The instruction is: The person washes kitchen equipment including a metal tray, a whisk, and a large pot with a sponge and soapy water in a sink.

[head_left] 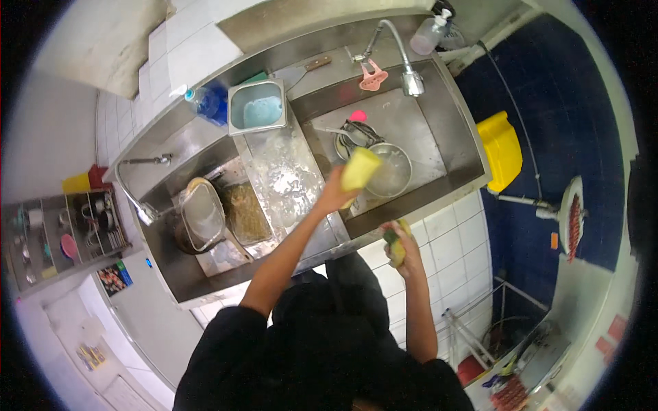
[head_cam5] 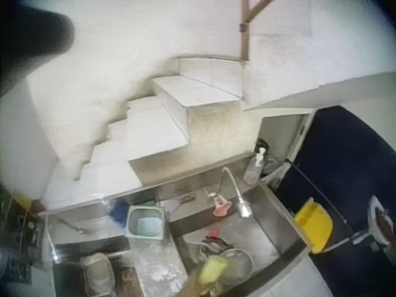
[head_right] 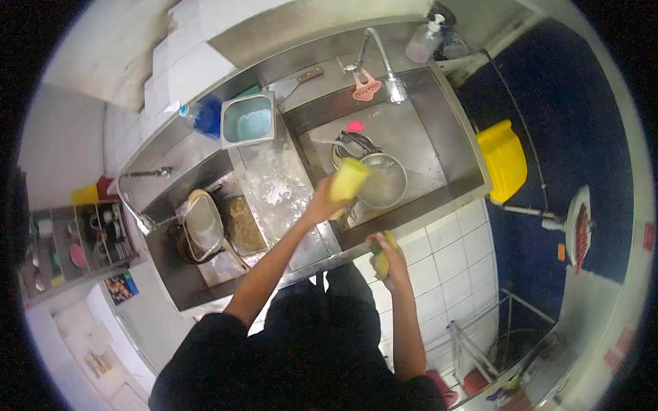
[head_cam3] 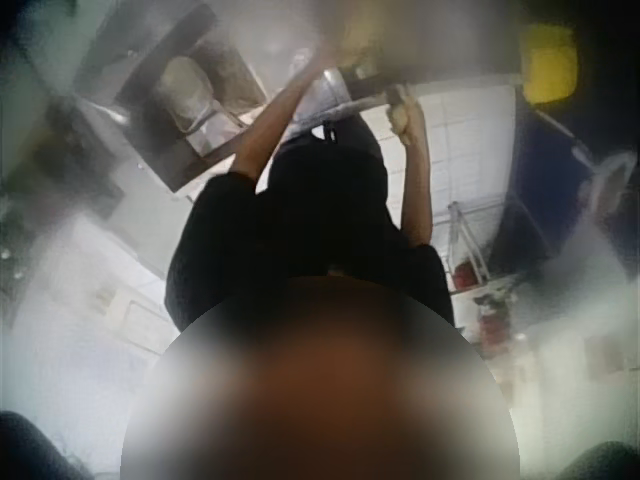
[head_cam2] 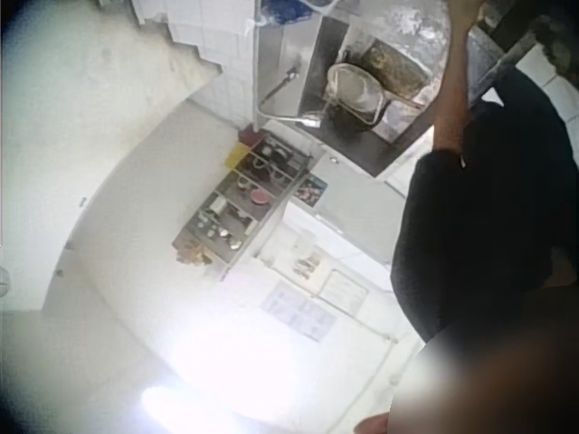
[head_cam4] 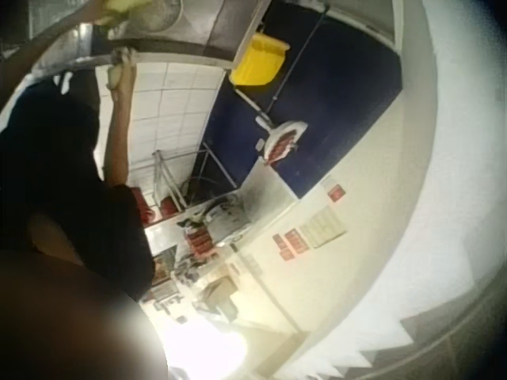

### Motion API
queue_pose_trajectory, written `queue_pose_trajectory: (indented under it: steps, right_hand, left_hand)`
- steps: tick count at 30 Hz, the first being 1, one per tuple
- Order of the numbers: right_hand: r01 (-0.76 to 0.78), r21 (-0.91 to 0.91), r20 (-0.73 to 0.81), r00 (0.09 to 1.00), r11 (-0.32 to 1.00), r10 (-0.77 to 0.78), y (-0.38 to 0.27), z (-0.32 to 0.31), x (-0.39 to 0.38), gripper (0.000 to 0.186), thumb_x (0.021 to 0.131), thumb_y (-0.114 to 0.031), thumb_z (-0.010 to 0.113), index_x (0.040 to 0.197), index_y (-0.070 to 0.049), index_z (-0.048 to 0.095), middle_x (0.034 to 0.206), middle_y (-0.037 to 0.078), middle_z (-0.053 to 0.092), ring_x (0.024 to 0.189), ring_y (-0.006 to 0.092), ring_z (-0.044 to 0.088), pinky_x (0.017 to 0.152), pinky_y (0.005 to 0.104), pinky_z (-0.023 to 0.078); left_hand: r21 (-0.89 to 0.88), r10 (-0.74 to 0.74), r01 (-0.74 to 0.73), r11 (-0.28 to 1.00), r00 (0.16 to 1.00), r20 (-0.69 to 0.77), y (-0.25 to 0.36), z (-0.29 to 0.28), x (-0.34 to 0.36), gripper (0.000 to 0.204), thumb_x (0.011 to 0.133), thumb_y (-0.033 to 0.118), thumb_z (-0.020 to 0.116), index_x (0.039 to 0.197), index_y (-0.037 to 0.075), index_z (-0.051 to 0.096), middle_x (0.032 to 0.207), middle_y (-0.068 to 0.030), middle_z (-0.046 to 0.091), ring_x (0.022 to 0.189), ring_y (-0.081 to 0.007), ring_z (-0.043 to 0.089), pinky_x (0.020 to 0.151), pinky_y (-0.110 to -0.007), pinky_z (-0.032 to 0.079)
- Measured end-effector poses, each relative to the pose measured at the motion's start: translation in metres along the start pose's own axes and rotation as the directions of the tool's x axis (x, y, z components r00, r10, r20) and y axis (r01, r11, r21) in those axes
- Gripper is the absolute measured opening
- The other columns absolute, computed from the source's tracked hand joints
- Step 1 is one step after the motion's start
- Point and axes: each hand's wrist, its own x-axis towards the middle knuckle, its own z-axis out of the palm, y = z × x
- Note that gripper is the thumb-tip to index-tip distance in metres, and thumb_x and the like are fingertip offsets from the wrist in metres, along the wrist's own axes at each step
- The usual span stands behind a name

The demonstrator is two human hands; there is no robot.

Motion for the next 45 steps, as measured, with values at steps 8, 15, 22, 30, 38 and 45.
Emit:
queue_pose_trajectory:
  steps: [8, 15, 22, 30, 38, 45]
  right_hand:
    - [-0.013, -0.083, -0.218, 0.976, 0.996, -0.006, -0.002, -0.042, -0.042, 0.029, 0.099, -0.039, 0.05, 0.106, -0.012, 0.058, 0.093, 0.003, 0.06, 0.054, 0.0082, 0.052, 0.04, 0.0189, 0.039]
    - [-0.102, -0.099, -0.055, 0.994, 0.99, 0.096, 0.02, -0.019, -0.016, 0.032, 0.099, -0.037, 0.053, 0.112, -0.008, 0.055, 0.102, 0.006, 0.06, 0.056, 0.0082, 0.055, 0.04, 0.0194, 0.043]
    - [-0.096, -0.112, 0.076, 0.992, 0.989, 0.105, 0.018, 0.02, 0.018, 0.032, 0.1, -0.039, 0.052, 0.112, -0.01, 0.059, 0.099, 0.003, 0.064, 0.055, 0.0089, 0.055, 0.04, 0.0194, 0.041]
    - [-0.053, -0.349, 0.127, 0.987, 0.936, 0.103, 0.044, 0.122, 0.025, 0.027, 0.1, -0.037, 0.052, 0.108, -0.012, 0.059, 0.098, 0.001, 0.064, 0.056, 0.0074, 0.054, 0.038, 0.0192, 0.039]
    - [-0.122, -0.345, 0.136, 0.975, 0.93, 0.178, 0.134, 0.194, 0.0, 0.028, 0.097, -0.033, 0.057, 0.112, -0.008, 0.058, 0.092, 0.003, 0.062, 0.059, 0.01, 0.057, 0.045, 0.0218, 0.043]
    - [-0.189, -0.233, -0.019, 0.982, 0.954, 0.19, 0.181, 0.216, -0.028, 0.027, 0.098, -0.03, 0.054, 0.111, -0.006, 0.056, 0.096, 0.008, 0.061, 0.055, 0.0143, 0.056, 0.043, 0.0243, 0.041]
  left_hand:
    - [0.158, 0.026, -0.024, 0.987, 1.0, -0.01, -0.055, 0.147, 0.109, 0.062, 0.075, 0.014, 0.074, 0.132, 0.005, 0.051, 0.127, -0.0219, 0.056, 0.123, -0.0379, 0.05, 0.105, -0.046, 0.04]
    - [0.127, 0.237, -0.208, 0.97, 0.927, -0.29, -0.06, 0.111, 0.057, 0.055, 0.082, 0.009, 0.07, 0.132, 0.005, 0.048, 0.13, -0.0201, 0.053, 0.122, -0.0379, 0.049, 0.105, -0.048, 0.039]
    - [-0.262, -0.041, -0.114, 0.958, 0.853, -0.52, -0.038, -0.09, -0.102, 0.036, 0.091, 0.012, 0.067, 0.124, 0.004, 0.055, 0.104, -0.009, 0.067, 0.089, -0.0159, 0.065, 0.078, -0.031, 0.053]
    - [-0.242, -0.357, 0.276, 0.93, 0.521, -0.775, -0.195, -0.252, -0.225, 0.031, 0.089, 0.019, 0.068, 0.113, 0.002, 0.059, 0.096, -0.0112, 0.068, 0.085, -0.019, 0.066, 0.075, -0.032, 0.054]
    - [-0.422, -0.419, 0.2, 0.884, 0.738, -0.528, -0.288, -0.286, -0.145, 0.048, 0.091, 0.022, 0.065, 0.129, -0.001, 0.049, 0.109, -0.0139, 0.065, 0.095, -0.0235, 0.064, 0.086, -0.034, 0.051]
    - [-0.952, -0.872, -0.021, 0.307, 0.395, -0.29, -0.298, -0.318, 0.001, 0.08, 0.093, 0.03, 0.059, 0.147, -0.012, 0.018, 0.145, -0.0262, 0.041, 0.132, -0.036, 0.044, 0.108, -0.042, 0.036]
